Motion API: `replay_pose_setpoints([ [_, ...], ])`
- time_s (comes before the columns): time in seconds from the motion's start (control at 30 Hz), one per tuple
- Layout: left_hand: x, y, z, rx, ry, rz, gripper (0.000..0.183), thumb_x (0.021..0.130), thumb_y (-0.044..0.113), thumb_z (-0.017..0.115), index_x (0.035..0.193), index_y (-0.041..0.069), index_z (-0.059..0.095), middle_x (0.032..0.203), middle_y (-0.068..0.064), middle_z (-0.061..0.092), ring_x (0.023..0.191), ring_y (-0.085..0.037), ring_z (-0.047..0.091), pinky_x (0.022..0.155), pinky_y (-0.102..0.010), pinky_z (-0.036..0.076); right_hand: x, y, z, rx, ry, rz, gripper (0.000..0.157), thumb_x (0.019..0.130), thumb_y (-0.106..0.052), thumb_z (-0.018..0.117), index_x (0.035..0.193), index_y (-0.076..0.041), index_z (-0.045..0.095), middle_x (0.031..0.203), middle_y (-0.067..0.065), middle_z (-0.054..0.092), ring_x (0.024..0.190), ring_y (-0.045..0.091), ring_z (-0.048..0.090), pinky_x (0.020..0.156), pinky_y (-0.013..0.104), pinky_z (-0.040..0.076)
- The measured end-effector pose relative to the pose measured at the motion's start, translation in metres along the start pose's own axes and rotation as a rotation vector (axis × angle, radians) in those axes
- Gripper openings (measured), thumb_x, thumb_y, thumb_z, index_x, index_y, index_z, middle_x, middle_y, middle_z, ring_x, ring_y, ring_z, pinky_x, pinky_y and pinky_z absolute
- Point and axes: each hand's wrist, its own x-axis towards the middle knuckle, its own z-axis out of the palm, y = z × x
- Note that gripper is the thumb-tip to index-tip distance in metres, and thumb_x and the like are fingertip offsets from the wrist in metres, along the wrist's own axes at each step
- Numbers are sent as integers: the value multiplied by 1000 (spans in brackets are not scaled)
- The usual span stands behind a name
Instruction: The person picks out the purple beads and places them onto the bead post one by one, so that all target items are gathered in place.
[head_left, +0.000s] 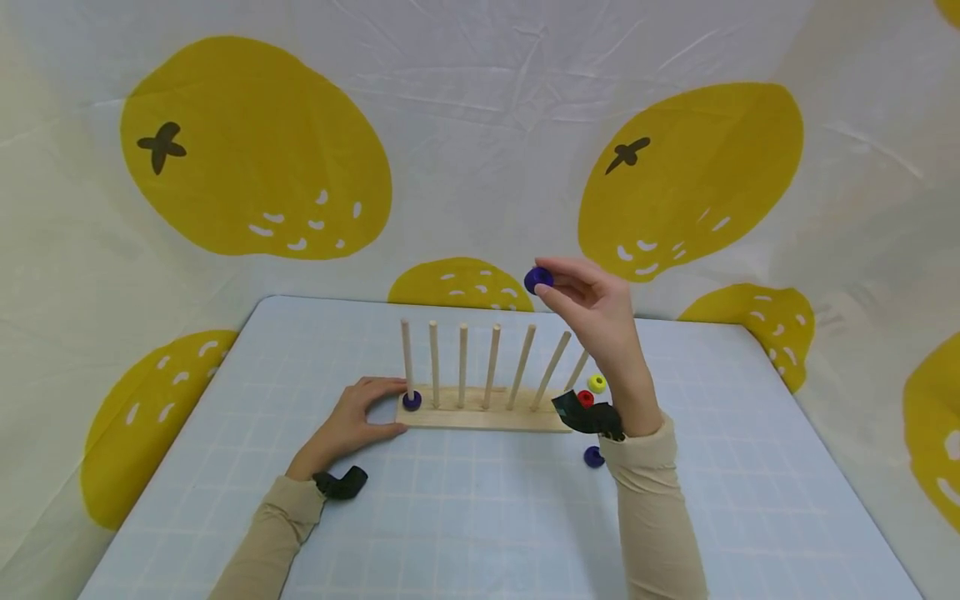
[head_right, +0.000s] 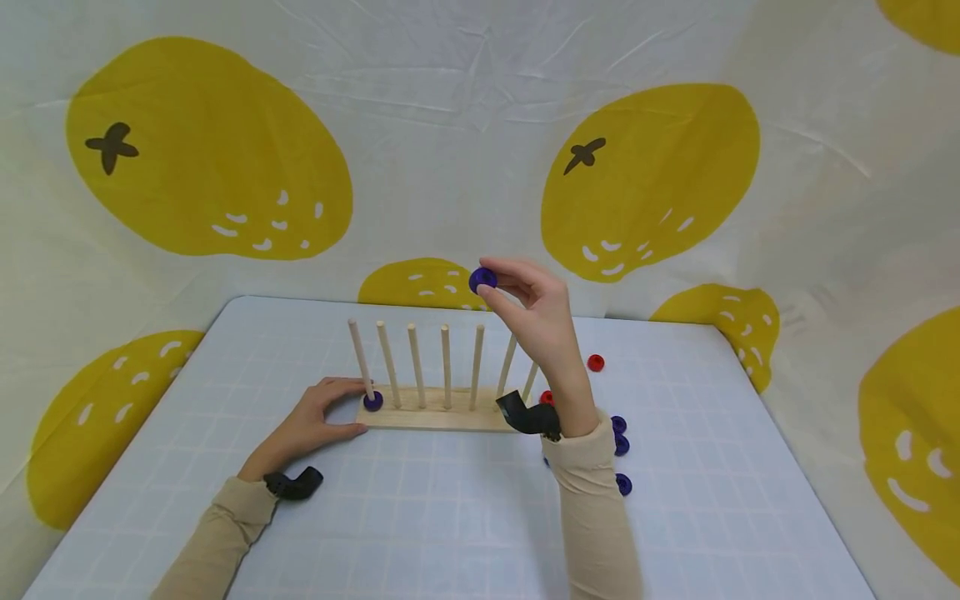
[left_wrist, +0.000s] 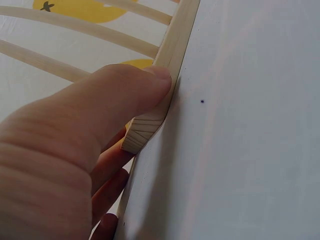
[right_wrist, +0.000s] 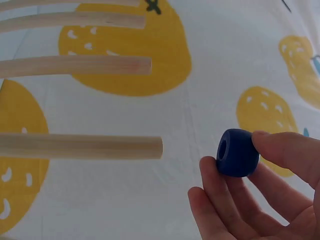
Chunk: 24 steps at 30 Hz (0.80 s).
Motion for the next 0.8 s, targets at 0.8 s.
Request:
replay_pose_setpoints([
  [0.8, 0, 0, 0, -17, 2, 8, 62, 75, 24, 88, 130, 12, 64, 135, -4, 61, 123, -28, 49, 102, -55, 33, 31, 9, 49, 100, -203, 39, 30, 91, 5, 67, 121, 7, 65, 112, 16, 65, 97, 25, 67, 87, 32, 55],
])
